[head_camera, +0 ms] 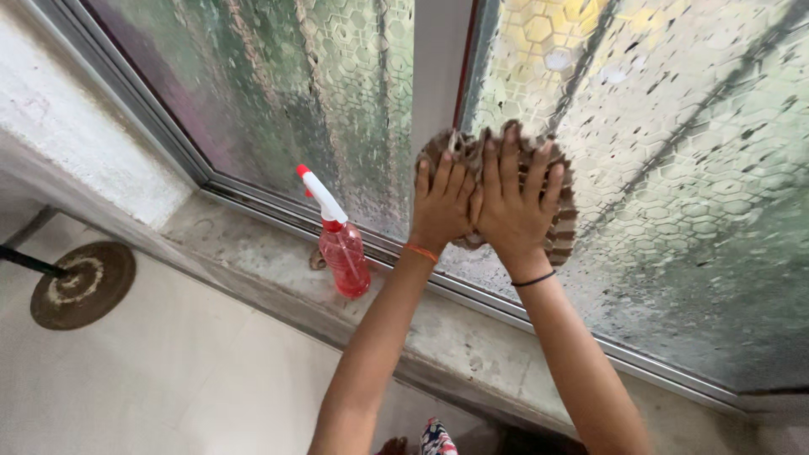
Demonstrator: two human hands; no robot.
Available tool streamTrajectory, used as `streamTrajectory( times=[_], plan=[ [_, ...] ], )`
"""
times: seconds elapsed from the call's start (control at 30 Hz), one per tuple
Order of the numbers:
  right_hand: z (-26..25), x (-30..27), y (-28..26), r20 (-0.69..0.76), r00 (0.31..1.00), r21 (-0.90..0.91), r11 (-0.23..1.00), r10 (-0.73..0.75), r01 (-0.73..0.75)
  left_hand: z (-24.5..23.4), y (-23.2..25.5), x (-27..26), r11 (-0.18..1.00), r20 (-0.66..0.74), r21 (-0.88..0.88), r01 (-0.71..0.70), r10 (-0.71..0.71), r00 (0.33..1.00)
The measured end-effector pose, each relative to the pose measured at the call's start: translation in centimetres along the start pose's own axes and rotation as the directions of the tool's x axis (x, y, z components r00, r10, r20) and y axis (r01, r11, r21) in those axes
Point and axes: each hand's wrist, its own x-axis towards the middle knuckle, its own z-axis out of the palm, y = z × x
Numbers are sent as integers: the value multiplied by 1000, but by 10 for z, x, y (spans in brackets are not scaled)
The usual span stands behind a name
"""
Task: The person cleans a textured glass window using a brown microfiber cloth. They wipe the surface in circular and back-and-forth motions, covering the entire visible area of the window pane.
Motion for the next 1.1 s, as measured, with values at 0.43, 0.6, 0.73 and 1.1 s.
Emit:
streamTrajectory(
  times=[0.43,0.6,0.73,1.1],
  plan=[
    [64,-154,-65,84,978,109,977,-192,183,10,-4,-167,999,362,39,-31,15,932],
    [77,-213,-71,185,941,278,934,-282,226,7,19,-210,994,539,67,90,-112,835],
    [78,-254,-48,461,794,313,910,-397,273,9,67,-221,963,635,116,244,-261,727],
    [37,-331,75,577,757,228,951,-306,210,19,215,-201,913,716,-29,406,-264,646]
  ],
)
